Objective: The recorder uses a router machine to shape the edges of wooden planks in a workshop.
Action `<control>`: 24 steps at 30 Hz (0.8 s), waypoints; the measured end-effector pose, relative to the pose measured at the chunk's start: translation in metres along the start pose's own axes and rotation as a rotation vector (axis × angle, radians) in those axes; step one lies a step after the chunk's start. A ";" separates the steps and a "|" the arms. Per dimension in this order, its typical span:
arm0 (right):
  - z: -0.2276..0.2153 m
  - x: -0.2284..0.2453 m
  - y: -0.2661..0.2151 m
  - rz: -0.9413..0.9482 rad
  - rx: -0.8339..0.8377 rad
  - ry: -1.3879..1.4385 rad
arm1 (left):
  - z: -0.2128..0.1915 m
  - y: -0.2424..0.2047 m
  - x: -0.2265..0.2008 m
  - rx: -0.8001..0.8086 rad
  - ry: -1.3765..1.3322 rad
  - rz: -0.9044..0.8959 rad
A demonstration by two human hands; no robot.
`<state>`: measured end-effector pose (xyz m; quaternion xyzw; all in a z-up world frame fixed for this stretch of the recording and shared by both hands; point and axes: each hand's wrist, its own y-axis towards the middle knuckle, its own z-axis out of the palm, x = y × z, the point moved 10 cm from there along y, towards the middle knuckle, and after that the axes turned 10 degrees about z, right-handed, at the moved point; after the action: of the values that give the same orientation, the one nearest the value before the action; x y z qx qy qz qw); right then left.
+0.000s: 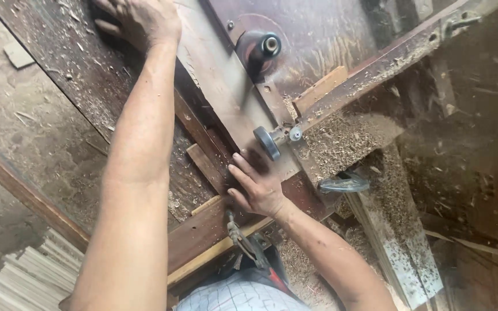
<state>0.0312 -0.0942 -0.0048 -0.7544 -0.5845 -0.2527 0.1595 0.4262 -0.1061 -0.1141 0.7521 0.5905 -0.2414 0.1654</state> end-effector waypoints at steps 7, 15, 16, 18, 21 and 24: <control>0.009 0.013 0.019 -0.041 0.007 -0.164 | -0.031 -0.138 -0.029 0.112 -0.029 0.051; 0.030 0.007 0.048 -0.037 0.067 -0.053 | -0.018 -0.147 -0.032 0.025 0.039 0.175; 0.034 0.005 0.055 -0.040 0.073 -0.009 | -0.014 -0.135 -0.036 0.046 0.008 0.183; 0.028 0.008 0.075 -0.031 0.069 -0.016 | -0.013 -0.120 -0.033 0.033 0.029 0.201; 0.033 0.009 0.099 -0.009 0.054 -0.003 | -0.015 -0.096 -0.024 0.044 0.064 0.190; 0.034 0.007 0.121 0.019 0.041 -0.010 | -0.012 -0.071 -0.021 0.081 0.071 0.172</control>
<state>0.1556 -0.1019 -0.0222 -0.7577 -0.5832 -0.2352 0.1743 0.3553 -0.0988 -0.0898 0.8141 0.5192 -0.2231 0.1342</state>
